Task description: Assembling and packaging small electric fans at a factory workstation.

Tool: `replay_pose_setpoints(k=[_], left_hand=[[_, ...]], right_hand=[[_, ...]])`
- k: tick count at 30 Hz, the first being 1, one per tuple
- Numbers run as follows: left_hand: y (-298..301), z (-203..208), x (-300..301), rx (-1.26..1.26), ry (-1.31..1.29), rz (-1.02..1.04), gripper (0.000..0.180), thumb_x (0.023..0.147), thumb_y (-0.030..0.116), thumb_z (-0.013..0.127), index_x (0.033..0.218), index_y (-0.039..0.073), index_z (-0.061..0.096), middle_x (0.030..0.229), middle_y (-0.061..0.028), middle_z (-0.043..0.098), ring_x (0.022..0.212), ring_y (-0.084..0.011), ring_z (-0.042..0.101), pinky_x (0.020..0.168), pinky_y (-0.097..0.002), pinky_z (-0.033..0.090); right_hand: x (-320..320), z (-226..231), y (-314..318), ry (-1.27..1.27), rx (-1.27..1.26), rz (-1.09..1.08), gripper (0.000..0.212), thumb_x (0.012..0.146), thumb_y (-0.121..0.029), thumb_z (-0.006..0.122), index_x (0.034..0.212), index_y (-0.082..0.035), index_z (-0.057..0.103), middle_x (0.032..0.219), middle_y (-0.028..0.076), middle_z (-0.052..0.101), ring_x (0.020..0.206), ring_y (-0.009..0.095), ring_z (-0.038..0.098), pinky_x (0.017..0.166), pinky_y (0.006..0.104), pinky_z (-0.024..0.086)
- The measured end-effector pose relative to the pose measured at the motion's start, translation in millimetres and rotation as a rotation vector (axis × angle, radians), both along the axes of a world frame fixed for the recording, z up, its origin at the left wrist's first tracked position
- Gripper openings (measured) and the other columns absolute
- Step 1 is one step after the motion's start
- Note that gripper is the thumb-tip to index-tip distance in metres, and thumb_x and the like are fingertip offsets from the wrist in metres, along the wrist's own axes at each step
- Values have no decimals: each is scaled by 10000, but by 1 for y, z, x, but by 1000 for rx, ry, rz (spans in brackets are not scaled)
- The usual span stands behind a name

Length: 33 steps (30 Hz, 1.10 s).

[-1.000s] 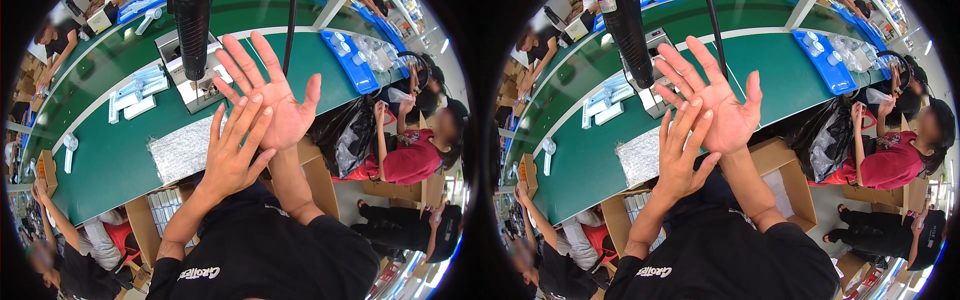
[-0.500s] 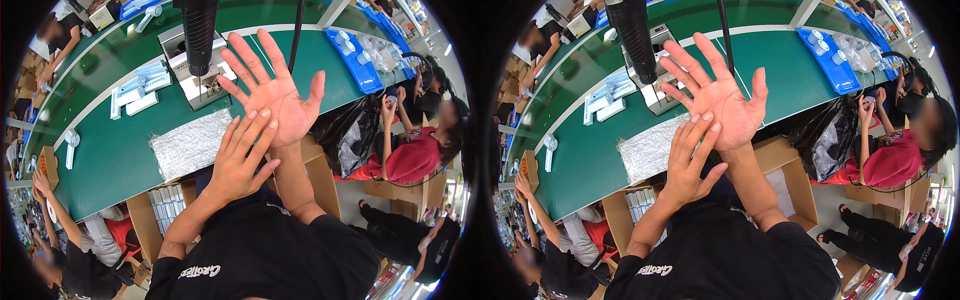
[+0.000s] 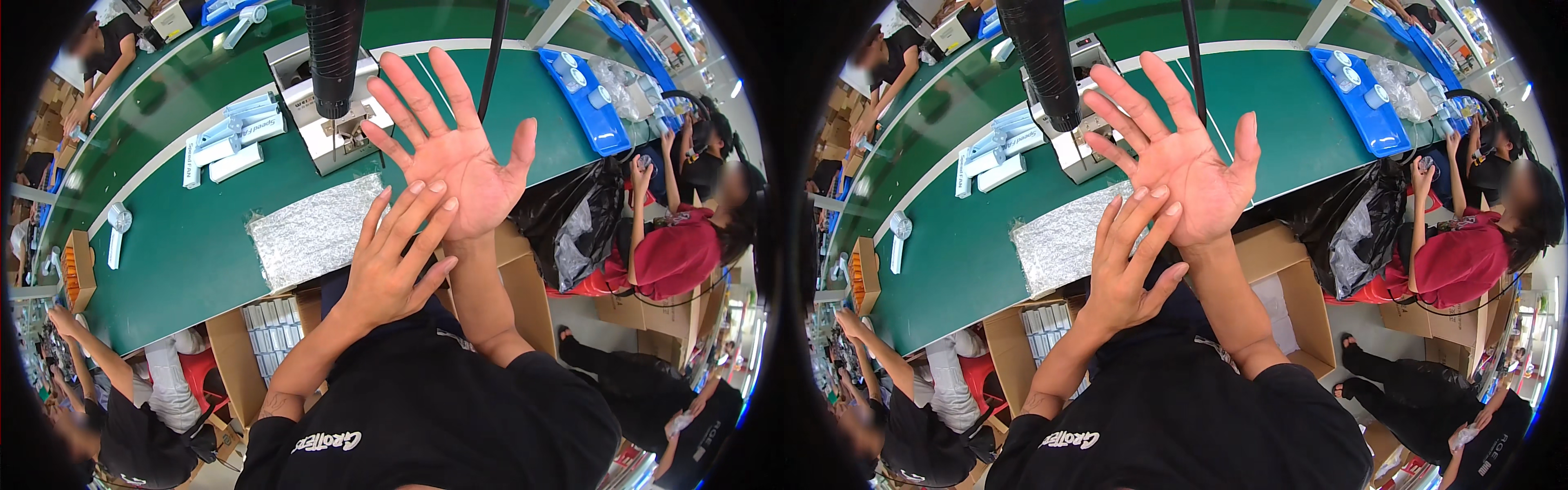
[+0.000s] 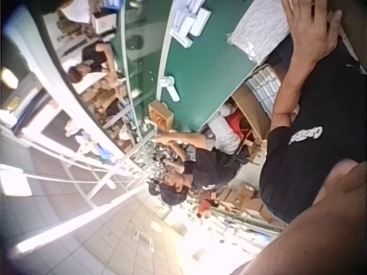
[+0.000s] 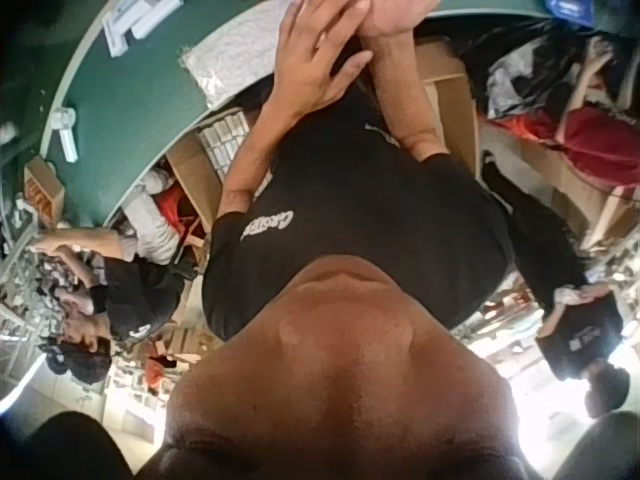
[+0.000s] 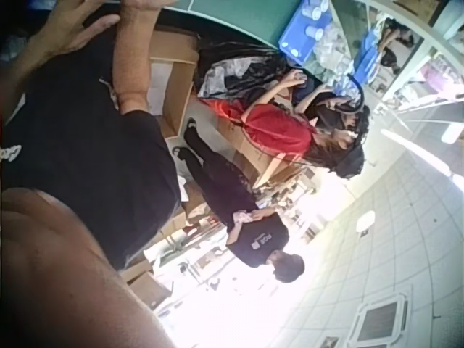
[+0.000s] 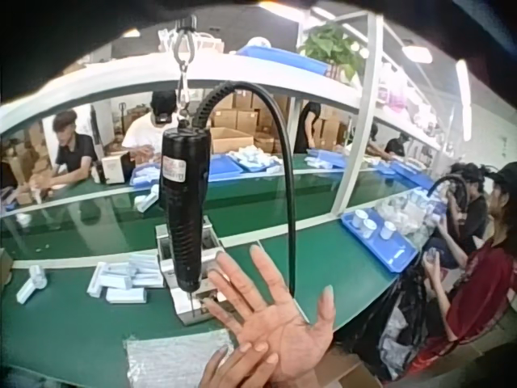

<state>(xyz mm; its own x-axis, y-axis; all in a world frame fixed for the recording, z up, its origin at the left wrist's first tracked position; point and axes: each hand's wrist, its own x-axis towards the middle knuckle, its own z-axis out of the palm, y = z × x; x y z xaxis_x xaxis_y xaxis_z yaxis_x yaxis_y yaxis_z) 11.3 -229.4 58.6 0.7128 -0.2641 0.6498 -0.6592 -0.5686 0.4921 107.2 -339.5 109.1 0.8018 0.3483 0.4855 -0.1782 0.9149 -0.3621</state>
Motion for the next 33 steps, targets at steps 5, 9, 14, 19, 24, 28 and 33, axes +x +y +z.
replay_pose_setpoints(k=[5, 9, 14, 19, 24, 28, 33], left_hand=[[-1, 1, 0, -20, -19, 36, 616, 863, 187, 785, 1434, 56, 595, 1525, -163, 505, 1404, -354, 498, 1166, -520, 362], [-6, 3, 6, -292, -95, 180, 485, 824, 43, 821, 1284, 16, 670, 1292, -185, 616, 1163, -325, 636, 968, -433, 531], [-3, 15, 21, -509, -39, 191, 315, 838, -33, 805, 1134, -12, 699, 1027, -143, 661, 866, -240, 667, 736, -316, 554], [-1, 19, 26, -651, 60, 137, 212, 865, -38, 786, 1060, -20, 704, 962, -112, 676, 786, -170, 649, 701, -288, 537], [4, 21, 27, -634, 99, 122, 172, 878, -44, 770, 1032, -21, 697, 951, -94, 670, 767, -153, 636, 685, -280, 519], [8, 26, 28, -544, 128, 140, 131, 895, -49, 744, 1007, -28, 680, 910, -89, 642, 752, -156, 623, 676, -278, 505], [4, 28, 27, -444, 131, 175, 110, 930, -62, 684, 1015, -34, 620, 918, -110, 596, 731, -200, 610, 651, -312, 507]], right_hand=[[-1, 0, 1, -4, 27, 23, 1018, 987, -751, 364, 1672, -70, 43, 1691, 342, 19, 1582, 479, 66, 1249, 658, 121], [-5, 1, 1, -3, 111, 84, 1030, 986, -739, 409, 1674, -84, 11, 1694, 333, -45, 1589, 466, -25, 1261, 645, 75], [-8, 3, 2, -41, 106, 75, 1055, 967, -765, 429, 1678, -119, -7, 1693, 330, -68, 1588, 469, -42, 1266, 633, 64], [-9, 1, 0, -106, 45, 58, 1088, 951, -799, 412, 1676, -115, -25, 1681, 359, -53, 1578, 502, -14, 1262, 636, 69], [-8, -3, -3, -213, -58, 55, 1119, 938, -832, 384, 1673, -104, -44, 1663, 395, -38, 1572, 521, 4, 1260, 626, 66], [-8, -9, 1, -278, -118, 42, 1211, 877, -907, 335, 1670, -45, 26, 1638, 392, 212, 1568, 432, 224, 1262, 510, 150], [-8, -10, 2, -344, -218, -2, 1210, 877, -899, 350, 1666, -28, 62, 1645, 363, 243, 1559, 397, 270, 1236, 469, 195]])
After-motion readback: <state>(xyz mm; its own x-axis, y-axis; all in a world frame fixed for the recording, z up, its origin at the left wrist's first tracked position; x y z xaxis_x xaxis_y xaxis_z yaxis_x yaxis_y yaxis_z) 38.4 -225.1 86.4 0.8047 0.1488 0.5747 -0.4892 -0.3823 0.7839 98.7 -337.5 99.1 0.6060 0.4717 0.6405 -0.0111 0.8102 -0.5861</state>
